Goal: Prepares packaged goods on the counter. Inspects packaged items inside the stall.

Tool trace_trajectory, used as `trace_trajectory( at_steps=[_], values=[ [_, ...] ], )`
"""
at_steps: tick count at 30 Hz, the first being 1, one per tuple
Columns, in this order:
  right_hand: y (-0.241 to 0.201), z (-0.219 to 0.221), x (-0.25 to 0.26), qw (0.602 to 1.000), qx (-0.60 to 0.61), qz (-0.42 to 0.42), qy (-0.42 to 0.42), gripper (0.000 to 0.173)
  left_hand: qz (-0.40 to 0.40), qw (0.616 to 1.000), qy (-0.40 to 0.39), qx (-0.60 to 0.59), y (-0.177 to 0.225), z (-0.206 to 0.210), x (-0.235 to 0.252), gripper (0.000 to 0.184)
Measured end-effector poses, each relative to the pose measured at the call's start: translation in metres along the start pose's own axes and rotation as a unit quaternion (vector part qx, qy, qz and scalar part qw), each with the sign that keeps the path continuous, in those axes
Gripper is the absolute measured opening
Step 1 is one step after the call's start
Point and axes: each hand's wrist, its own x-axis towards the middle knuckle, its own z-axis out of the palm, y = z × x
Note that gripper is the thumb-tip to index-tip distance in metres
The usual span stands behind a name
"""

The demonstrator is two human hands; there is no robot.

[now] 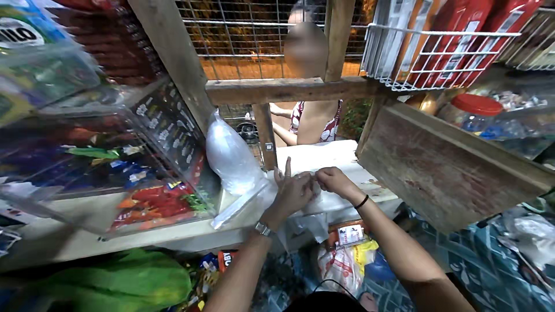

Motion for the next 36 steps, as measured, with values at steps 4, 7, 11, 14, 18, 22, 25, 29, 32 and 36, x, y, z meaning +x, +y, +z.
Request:
trace_trajectory(
  at_steps=[4, 7, 11, 14, 18, 22, 25, 29, 32, 36],
  values=[
    [-0.004, 0.0, 0.0, 0.997, 0.082, -0.002, 0.005, 0.03, 0.009, 0.999, -0.018, 0.025, -0.001, 0.009, -0.002, 0.037],
    [-0.008, 0.0, -0.002, 0.998, 0.022, -0.049, 0.045, 0.02, 0.002, 0.999, -0.022, 0.048, 0.005, 0.01, 0.0, 0.033],
    [-0.028, -0.005, -0.003, 0.978, -0.184, -0.076, 0.054, 0.018, -0.02, 0.99, -0.038, 0.137, 0.024, 0.007, 0.006, 0.031],
    [-0.039, -0.005, 0.001, 0.957, -0.277, -0.07, 0.038, 0.017, -0.023, 0.987, -0.023, 0.156, 0.03, 0.008, 0.005, 0.031],
    [-0.045, -0.008, 0.011, 0.946, -0.32, -0.043, 0.009, 0.016, -0.008, 0.985, 0.012, 0.171, 0.03, 0.014, 0.004, 0.032],
    [-0.05, -0.012, 0.018, 0.942, -0.334, -0.021, -0.037, 0.013, 0.002, 0.984, 0.03, 0.176, 0.028, 0.018, 0.005, 0.029],
    [-0.045, -0.011, 0.025, 0.943, -0.33, -0.029, -0.041, 0.011, 0.019, 0.985, 0.064, 0.161, 0.022, 0.026, 0.005, 0.027],
    [-0.032, -0.013, 0.031, 0.965, -0.261, -0.005, -0.03, 0.026, 0.03, 0.983, 0.161, 0.083, 0.01, 0.038, 0.006, 0.021],
    [-0.03, -0.012, 0.028, 0.981, -0.187, 0.033, -0.032, 0.037, -0.013, 0.978, 0.203, -0.055, 0.006, 0.039, 0.006, 0.023],
    [-0.008, -0.012, 0.03, 0.999, -0.044, 0.0, -0.028, 0.037, -0.067, 0.951, 0.231, -0.196, 0.0, 0.036, 0.008, 0.01]
  ],
)
